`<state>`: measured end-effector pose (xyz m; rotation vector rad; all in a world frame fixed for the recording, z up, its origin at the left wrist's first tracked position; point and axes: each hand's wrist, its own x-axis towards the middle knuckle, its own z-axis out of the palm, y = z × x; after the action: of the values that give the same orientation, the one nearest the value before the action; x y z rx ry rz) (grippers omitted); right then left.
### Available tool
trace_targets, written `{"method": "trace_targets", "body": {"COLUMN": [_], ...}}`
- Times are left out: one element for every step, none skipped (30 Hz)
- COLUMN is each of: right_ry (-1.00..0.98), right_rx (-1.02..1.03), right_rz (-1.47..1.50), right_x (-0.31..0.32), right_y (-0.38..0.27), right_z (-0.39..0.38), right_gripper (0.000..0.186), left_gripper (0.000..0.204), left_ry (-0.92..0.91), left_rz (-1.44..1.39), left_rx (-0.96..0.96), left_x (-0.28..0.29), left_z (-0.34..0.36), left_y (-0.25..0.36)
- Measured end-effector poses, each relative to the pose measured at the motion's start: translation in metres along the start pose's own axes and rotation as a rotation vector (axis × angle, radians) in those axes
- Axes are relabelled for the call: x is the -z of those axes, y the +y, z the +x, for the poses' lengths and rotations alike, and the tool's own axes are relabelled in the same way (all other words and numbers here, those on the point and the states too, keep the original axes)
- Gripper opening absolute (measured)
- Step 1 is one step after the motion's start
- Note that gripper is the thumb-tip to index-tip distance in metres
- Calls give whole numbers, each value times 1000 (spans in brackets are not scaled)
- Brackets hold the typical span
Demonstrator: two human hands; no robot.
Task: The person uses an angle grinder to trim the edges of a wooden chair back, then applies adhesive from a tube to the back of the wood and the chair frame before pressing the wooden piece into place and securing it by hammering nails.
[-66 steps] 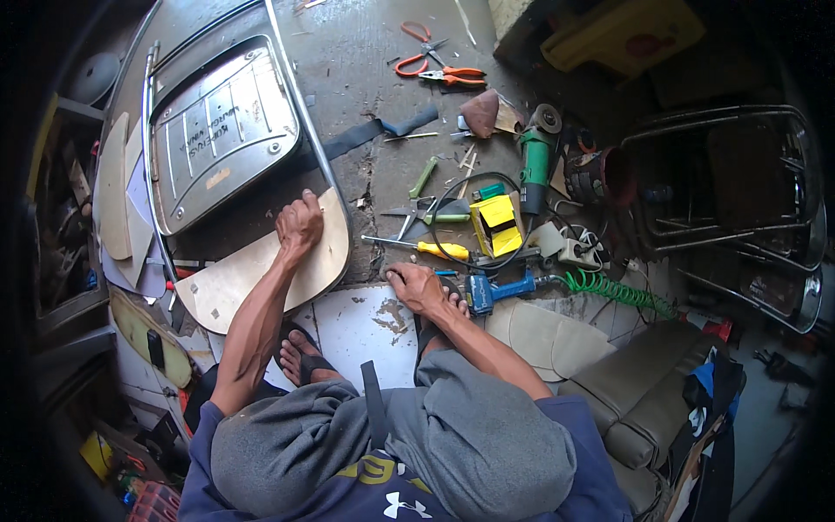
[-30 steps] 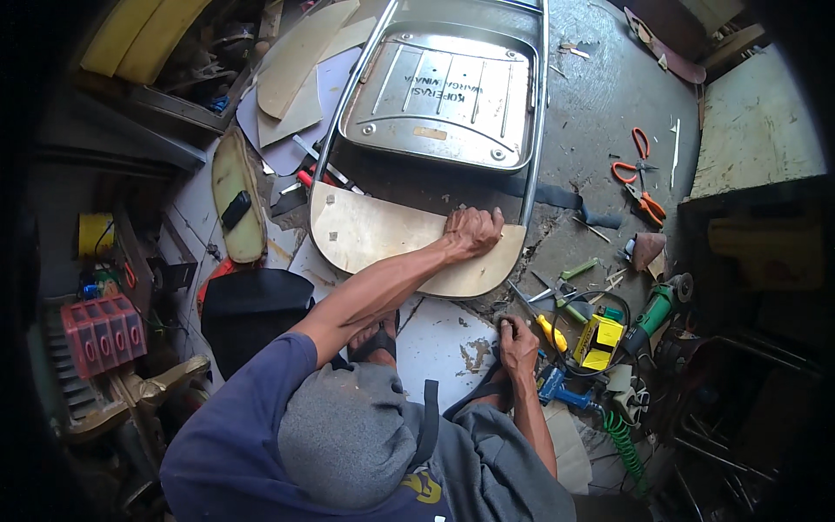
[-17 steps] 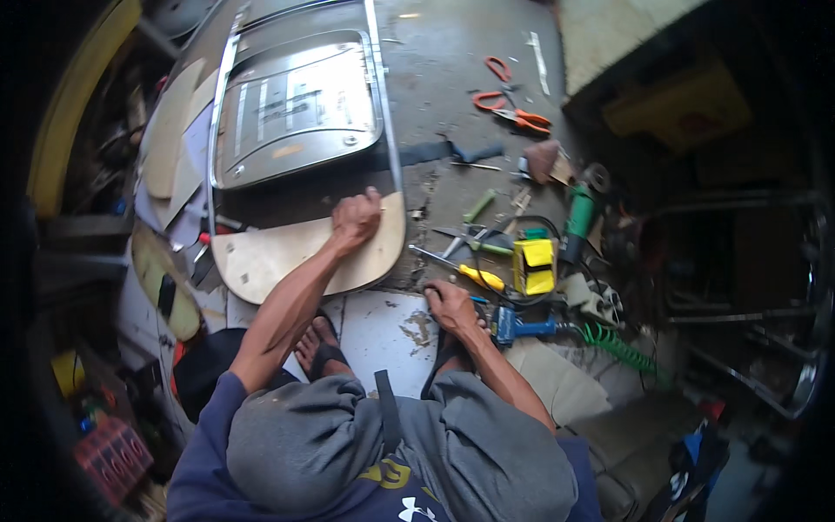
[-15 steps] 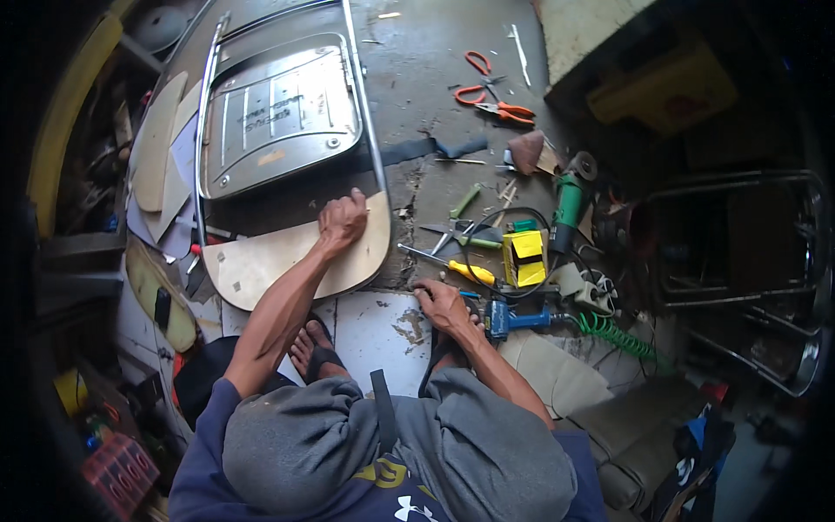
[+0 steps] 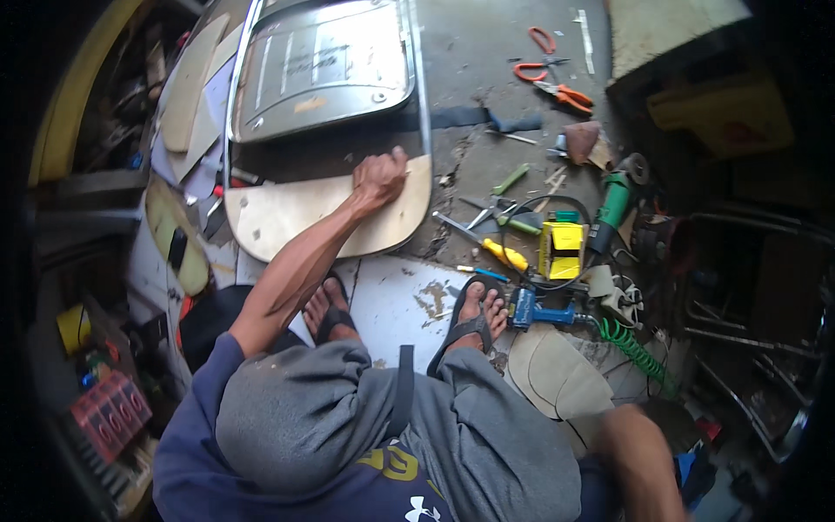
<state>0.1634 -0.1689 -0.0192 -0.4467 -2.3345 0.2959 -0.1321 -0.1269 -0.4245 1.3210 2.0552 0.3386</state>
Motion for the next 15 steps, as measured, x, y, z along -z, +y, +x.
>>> {"method": "trace_targets", "body": {"right_ry": [-108, -212, -279, -321, -355, -374, -387, -401, -409, -418, -425, -427, -433, -436, -428], "right_rx": [112, 207, 262, 303, 325, 339, 353, 360, 367, 379, 394, 402, 414, 420, 429], "right_rz": [75, 146, 198, 233, 261, 283, 302, 320, 334, 349, 361, 376, 386, 398, 409], "right_x": [2, -5, -12, -19, -26, -34, -39, -44, -47, -49, -52, -54, -55, -55, -60], "right_y": [-6, -14, -20, -24, -23, -23, -21, -19, -18, -17, -15, -15, -15, -15, -14], "right_z": [13, 26, 36, 43, 47, 49, 51, 52, 54, 55, 57, 58, 59, 61, 63], "right_gripper": [21, 20, 19, 18, 17, 16, 15, 15, 14, 13, 12, 11, 11, 10, 9], "left_gripper": [66, 65, 65, 64, 64, 63, 62, 61, 59, 57, 46, 36, 31, 30, 30], "left_ry": [-10, -27, 23, 73, 99, 127, 135, 145, 113, 137, 143, 149, 269, 287, 303], "left_rz": [-11, -25, 17, 55, 55, 63, 46, 30, 50, 90, 100, 111, 283, 286, 290], "left_rx": [-17, -29, -61, -100, -113, -130, -120, -111, -163, -215, -225, -237, -399, -416, -435], "left_x": [7, 10, 5, -7, -12, -16, -9, -4, -14, -13, -12, -11, -17, -18, -18], "left_z": [-2, -6, -2, 7, 6, 7, 5, 3, 7, 5, 4, 4, 0, 0, -1], "left_y": [13, 21, 14, 4, 4, 2, 5, 8, 4, 2, 1, 1, -2, -11, -20]}}
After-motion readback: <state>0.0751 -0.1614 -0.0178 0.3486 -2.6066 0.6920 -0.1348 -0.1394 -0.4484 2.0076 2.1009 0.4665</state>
